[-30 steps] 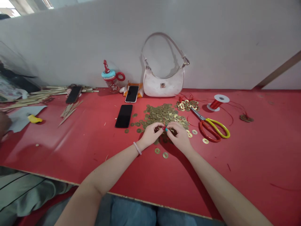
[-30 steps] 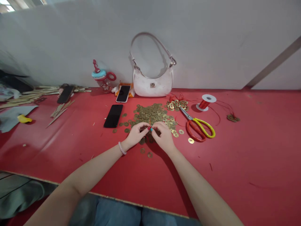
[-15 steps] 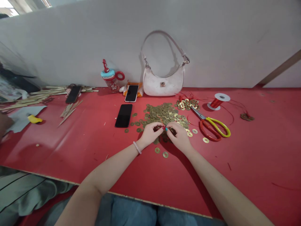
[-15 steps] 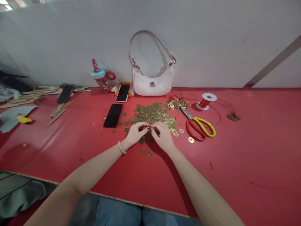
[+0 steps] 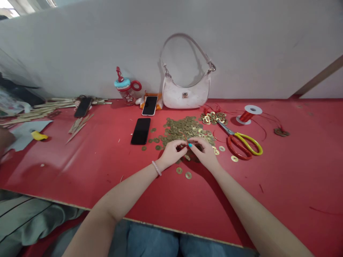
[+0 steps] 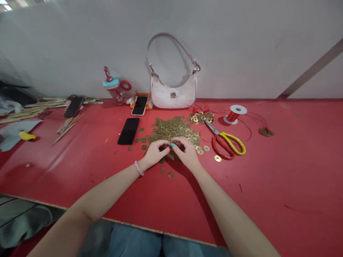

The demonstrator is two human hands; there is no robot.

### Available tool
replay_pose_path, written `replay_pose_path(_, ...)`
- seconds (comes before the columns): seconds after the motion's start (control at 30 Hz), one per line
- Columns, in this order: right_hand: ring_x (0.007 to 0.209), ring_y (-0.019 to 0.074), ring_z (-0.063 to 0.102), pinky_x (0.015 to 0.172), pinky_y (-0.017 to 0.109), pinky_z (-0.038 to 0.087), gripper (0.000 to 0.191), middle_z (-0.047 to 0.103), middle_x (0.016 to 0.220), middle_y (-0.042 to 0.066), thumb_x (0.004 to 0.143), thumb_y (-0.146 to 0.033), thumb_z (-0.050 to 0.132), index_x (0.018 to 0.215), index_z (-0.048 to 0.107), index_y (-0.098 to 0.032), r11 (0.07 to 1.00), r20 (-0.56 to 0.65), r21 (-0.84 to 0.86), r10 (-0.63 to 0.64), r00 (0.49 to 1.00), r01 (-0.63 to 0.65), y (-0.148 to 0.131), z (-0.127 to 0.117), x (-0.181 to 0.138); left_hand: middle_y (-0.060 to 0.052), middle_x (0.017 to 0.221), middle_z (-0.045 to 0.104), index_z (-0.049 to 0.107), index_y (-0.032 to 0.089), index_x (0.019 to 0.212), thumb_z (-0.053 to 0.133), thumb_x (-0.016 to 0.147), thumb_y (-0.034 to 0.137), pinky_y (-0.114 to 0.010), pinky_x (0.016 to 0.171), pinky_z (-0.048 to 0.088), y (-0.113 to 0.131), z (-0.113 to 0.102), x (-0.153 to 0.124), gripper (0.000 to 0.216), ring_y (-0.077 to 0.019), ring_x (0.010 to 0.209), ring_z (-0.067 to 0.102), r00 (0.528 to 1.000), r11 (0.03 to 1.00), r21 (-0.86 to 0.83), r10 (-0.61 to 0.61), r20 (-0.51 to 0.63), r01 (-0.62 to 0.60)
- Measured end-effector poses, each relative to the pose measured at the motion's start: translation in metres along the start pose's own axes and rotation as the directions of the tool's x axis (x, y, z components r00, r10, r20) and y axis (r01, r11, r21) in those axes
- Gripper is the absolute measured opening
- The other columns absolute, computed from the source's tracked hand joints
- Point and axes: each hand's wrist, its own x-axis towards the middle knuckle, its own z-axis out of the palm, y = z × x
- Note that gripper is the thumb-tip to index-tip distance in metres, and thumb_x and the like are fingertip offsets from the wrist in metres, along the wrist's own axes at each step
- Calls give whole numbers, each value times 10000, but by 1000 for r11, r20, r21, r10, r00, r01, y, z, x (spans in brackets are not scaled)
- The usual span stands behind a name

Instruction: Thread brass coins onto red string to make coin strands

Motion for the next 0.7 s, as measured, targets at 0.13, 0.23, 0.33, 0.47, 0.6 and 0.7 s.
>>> replay_pose_path(0.13,798,158,562,737,306,451,71,604,830,36,748,-244,570,782,621,-207,998,13,34,-55,998,55,3,0,1,-24,713,635,636,131,755,511,747,175,-223,657,447,2,0,1,133,-116,659,558,998,997,61,43,54,-46)
replay_pose_path(0.23,777,154,558,713,301,455,59,596,794,36,746,-239,574,735,619,-201,998,-24,62,-30,999,32,4,0,1,-41,786,659,644,132,814,504,771,197,-230,689,453,3,0,1,161,-126,709,582,997,998,43,38,60,-40)
replay_pose_path(0.33,751,150,557,674,291,459,55,594,799,36,738,-239,575,728,608,-196,996,-75,88,27,997,-20,5,0,1,-53,817,671,647,130,837,519,770,217,-232,693,461,2,0,1,168,-128,719,596,999,1000,15,13,53,-14)
replay_pose_path(0.47,734,144,556,644,274,460,69,589,820,35,721,-258,582,731,598,-191,980,-122,172,126,984,-104,7,2,0,-48,791,677,658,136,796,536,762,230,-237,693,469,0,0,0,158,-130,714,603,998,1000,2,-2,67,1)
replay_pose_path(0.6,645,120,537,609,254,457,103,572,732,8,723,-291,576,759,576,-195,941,-128,275,239,963,-197,6,1,0,-64,823,684,666,137,858,556,753,241,-247,689,483,-3,0,1,185,-140,729,615,999,998,-55,-38,17,39)
replay_pose_path(0.7,669,126,556,616,251,463,140,588,748,8,727,-288,560,837,562,-204,947,-82,252,228,970,-201,5,0,1,-74,867,686,676,144,866,557,759,261,-265,718,490,-5,0,3,199,-153,772,623,995,994,-95,-60,-79,53)
